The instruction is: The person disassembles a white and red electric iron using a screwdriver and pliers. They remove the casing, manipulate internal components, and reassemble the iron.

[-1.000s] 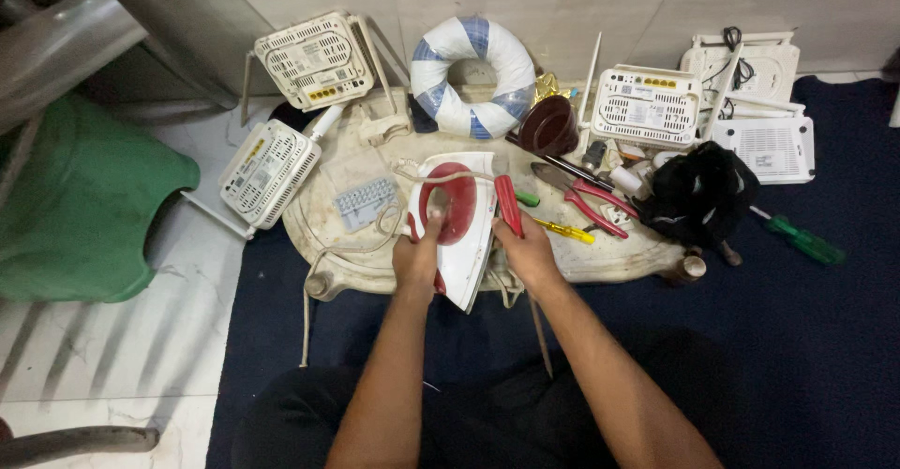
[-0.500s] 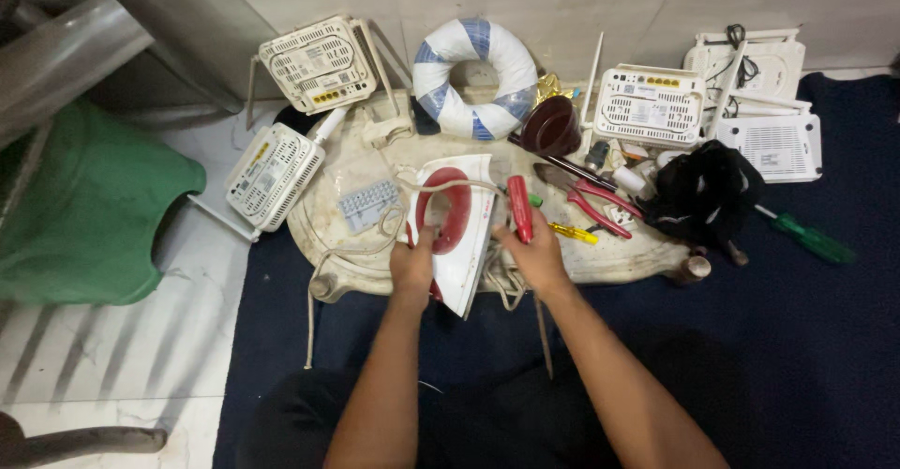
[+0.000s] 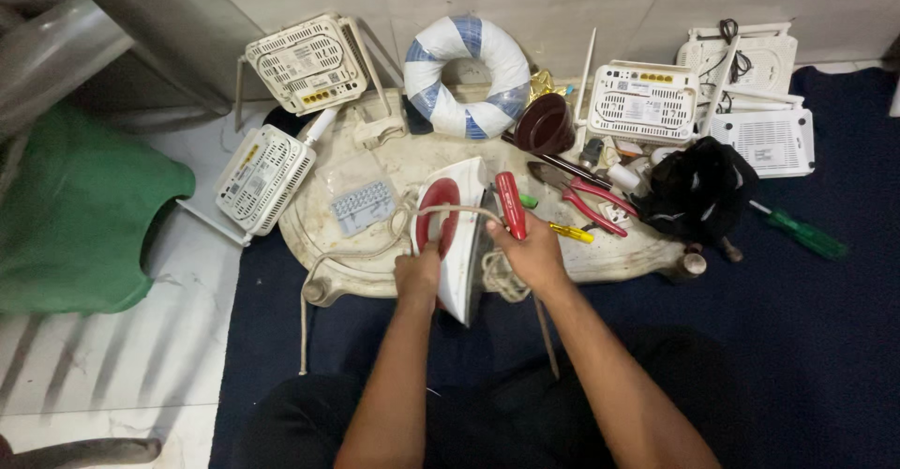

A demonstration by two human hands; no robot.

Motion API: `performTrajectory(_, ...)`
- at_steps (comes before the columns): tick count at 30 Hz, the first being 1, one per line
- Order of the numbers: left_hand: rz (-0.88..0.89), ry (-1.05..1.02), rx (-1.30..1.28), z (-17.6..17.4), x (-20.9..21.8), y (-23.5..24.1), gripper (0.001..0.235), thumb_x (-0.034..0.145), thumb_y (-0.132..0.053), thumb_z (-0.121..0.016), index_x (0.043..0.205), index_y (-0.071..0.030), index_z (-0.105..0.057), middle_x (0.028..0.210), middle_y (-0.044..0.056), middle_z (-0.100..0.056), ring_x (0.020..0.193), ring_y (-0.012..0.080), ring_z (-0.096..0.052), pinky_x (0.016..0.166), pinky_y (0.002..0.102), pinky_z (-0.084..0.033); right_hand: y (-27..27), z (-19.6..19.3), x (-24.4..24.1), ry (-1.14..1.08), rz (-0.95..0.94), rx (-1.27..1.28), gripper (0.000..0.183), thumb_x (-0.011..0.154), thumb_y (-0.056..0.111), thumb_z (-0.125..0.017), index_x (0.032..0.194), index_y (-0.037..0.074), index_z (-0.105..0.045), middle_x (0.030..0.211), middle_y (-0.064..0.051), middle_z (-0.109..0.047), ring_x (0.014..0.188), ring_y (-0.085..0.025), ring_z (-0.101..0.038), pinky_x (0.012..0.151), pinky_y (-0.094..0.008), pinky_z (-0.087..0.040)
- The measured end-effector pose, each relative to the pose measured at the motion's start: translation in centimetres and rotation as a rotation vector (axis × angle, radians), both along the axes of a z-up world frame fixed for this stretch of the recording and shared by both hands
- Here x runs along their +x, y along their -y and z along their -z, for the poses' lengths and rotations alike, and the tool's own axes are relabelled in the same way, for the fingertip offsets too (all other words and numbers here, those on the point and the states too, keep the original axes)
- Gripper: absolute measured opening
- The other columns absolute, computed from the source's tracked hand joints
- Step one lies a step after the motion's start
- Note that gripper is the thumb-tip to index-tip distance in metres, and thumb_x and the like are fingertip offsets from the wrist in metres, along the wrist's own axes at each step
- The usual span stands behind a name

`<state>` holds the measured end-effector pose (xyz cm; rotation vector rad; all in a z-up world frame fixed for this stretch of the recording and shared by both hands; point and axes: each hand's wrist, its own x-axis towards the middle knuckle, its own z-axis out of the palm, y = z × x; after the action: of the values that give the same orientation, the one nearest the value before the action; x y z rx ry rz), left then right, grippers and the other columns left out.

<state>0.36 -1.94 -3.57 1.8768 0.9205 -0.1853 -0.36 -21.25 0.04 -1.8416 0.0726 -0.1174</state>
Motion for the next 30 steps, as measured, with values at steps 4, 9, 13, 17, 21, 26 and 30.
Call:
performTrajectory(4, 0.194, 0.198, 0.532, -4.6, -1.7, 1.1, 0.077, 0.083, -0.047, -0.073, 0.138, 0.001, -0.051, 0.130, 0.025, -0.057, 0.119, 0.0421, -0.057, 0.098, 0.050, -0.048, -0.6, 0.3, 0.4, -0.138, 0.064, 0.164, 0.027, 0.096, 0.029, -0.076, 0.088, 0.005, -0.067, 0.069, 0.006, -0.056, 0.061, -0.007, -0.046, 0.056, -0.027, -0.039)
performTrajectory(9, 0.559, 0.378, 0.540, -8.2, -3.5, 3.7, 0.080, 0.075, -0.045, -0.079, 0.141, -0.010, -0.049, 0.136, 0.019, -0.053, 0.130, 0.0360, -0.049, 0.105, 0.060, -0.037, 0.3, 1.5, 0.9, -0.199, 0.050, 0.246, 0.031, 0.099, 0.029, -0.076, 0.095, 0.000, -0.065, 0.071, 0.001, -0.052, 0.061, -0.012, -0.043, 0.055, -0.032, -0.035)
performTrajectory(13, 0.665, 0.253, 0.576, -7.9, -2.6, 2.5, 0.095, 0.064, -0.047, -0.087, 0.144, -0.012, -0.048, 0.140, 0.018, -0.055, 0.131, 0.0345, -0.046, 0.106, 0.066, -0.029, 1.4, 1.9, 0.1, -0.090, -0.042, 0.039, 0.045, 0.085, 0.035, -0.081, 0.114, 0.003, -0.067, 0.093, -0.001, -0.070, 0.084, -0.010, -0.063, 0.076, -0.030, -0.053)
performTrajectory(17, 0.656, 0.316, 0.502, -6.7, -1.6, 1.5, 0.086, 0.070, -0.046, -0.087, 0.139, -0.008, -0.053, 0.132, 0.019, -0.060, 0.131, 0.0364, -0.049, 0.112, 0.051, -0.037, 2.1, 1.2, -0.3, -0.166, -0.131, -0.077, 0.063, 0.073, 0.041, -0.087, 0.119, 0.005, -0.066, 0.099, -0.004, -0.074, 0.091, -0.016, -0.070, 0.084, -0.034, -0.055)
performTrajectory(21, 0.598, 0.291, 0.424, -5.9, -1.4, 1.7, 0.082, 0.071, -0.040, -0.087, 0.137, -0.005, -0.055, 0.132, 0.018, -0.062, 0.130, 0.0358, -0.052, 0.109, 0.046, -0.039, 2.7, 0.8, -0.6, -0.347, -0.081, -0.300, 0.058, 0.073, 0.041, -0.092, 0.108, 0.001, -0.070, 0.091, -0.009, -0.074, 0.082, -0.017, -0.068, 0.078, -0.034, -0.056)
performTrajectory(26, 0.545, 0.322, 0.354, -7.1, -1.4, 1.8, 0.079, 0.071, -0.037, -0.087, 0.136, -0.004, -0.057, 0.131, 0.021, -0.063, 0.126, 0.0386, -0.054, 0.108, 0.046, -0.041, 2.8, 0.1, -1.0, -0.502, -0.144, 0.111, 0.036, 0.086, 0.035, -0.077, 0.106, 0.006, -0.074, 0.085, -0.005, -0.070, 0.067, -0.012, -0.064, 0.053, -0.029, -0.054)
performTrajectory(30, 0.577, 0.290, 0.319, -8.6, -1.4, 1.3, 0.075, 0.073, -0.037, -0.086, 0.134, -0.004, -0.058, 0.131, 0.022, -0.063, 0.126, 0.0389, -0.056, 0.108, 0.046, -0.042, 2.8, -1.4, -0.2, -0.311, -0.106, -0.023, 0.031, 0.089, 0.032, -0.076, 0.096, 0.001, -0.073, 0.079, -0.007, -0.071, 0.062, -0.015, -0.068, 0.051, -0.030, -0.057)
